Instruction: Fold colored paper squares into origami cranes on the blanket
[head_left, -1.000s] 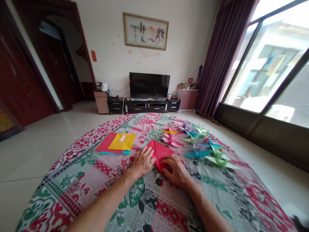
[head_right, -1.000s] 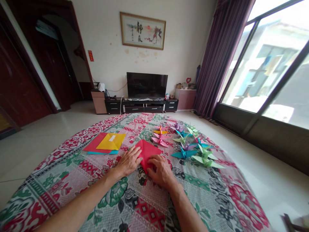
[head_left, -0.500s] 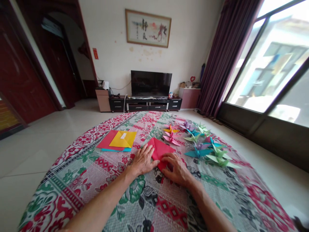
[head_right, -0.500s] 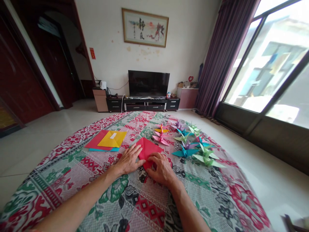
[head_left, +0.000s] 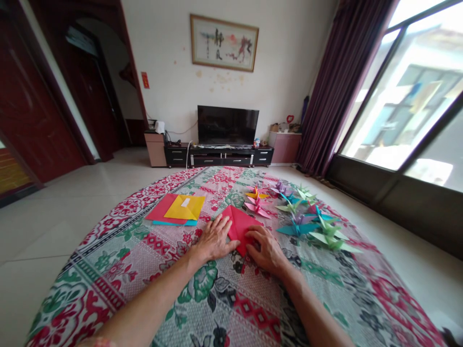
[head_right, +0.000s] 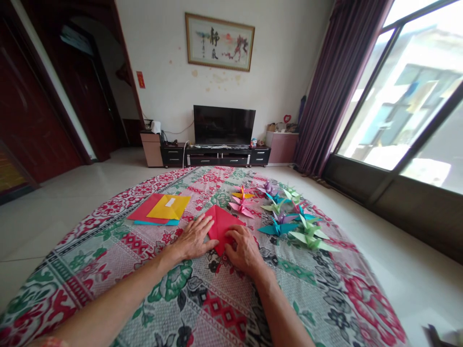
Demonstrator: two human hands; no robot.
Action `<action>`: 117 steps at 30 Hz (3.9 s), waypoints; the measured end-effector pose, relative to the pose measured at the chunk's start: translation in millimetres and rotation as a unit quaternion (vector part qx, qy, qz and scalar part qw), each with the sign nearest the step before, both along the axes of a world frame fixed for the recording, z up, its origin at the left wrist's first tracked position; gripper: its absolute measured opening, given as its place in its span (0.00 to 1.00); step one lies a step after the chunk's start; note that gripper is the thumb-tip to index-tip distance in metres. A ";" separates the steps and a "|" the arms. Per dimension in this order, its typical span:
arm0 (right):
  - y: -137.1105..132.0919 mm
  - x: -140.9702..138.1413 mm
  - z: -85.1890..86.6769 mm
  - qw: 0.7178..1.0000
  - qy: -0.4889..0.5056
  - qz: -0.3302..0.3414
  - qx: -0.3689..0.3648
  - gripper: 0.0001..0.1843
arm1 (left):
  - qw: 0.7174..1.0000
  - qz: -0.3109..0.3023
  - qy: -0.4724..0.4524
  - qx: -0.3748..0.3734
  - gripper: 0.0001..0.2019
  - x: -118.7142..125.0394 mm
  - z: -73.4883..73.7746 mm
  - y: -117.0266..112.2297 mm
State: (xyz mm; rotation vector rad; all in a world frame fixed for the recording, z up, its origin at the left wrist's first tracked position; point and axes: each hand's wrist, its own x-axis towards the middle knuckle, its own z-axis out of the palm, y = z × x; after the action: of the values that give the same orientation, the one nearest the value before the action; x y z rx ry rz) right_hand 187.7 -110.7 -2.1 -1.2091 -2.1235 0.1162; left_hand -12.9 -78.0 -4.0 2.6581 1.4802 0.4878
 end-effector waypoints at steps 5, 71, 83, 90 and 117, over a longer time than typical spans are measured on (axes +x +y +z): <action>6.9 -5.8 1.7 0.982 -0.027 -0.186 0.015 0.15 | 1.000 -0.004 0.004 -0.019 0.35 -1.9 3.1 -0.4; -34.8 -20.6 11.7 0.992 -0.071 0.107 -0.014 0.23 | 0.990 -0.143 -0.021 0.005 0.31 -20.7 5.2 29.0; -37.2 -20.8 12.0 0.991 -0.071 0.110 -0.005 0.21 | 0.989 -0.147 0.007 -0.013 0.34 -24.7 2.0 24.3; -38.4 -21.6 12.8 0.991 -0.077 0.112 0.003 0.19 | 0.990 -0.141 0.007 -0.016 0.33 -24.3 4.4 20.8; -37.0 -24.5 10.5 0.992 -0.038 0.121 -0.017 0.23 | 0.989 -0.133 0.028 -0.057 0.35 -23.2 18.2 12.6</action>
State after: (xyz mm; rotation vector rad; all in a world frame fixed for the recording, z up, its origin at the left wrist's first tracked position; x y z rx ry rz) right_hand 163.3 -147.7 8.5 -0.9846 -2.3372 0.2173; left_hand -36.1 -65.4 14.2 2.7401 1.1012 0.3016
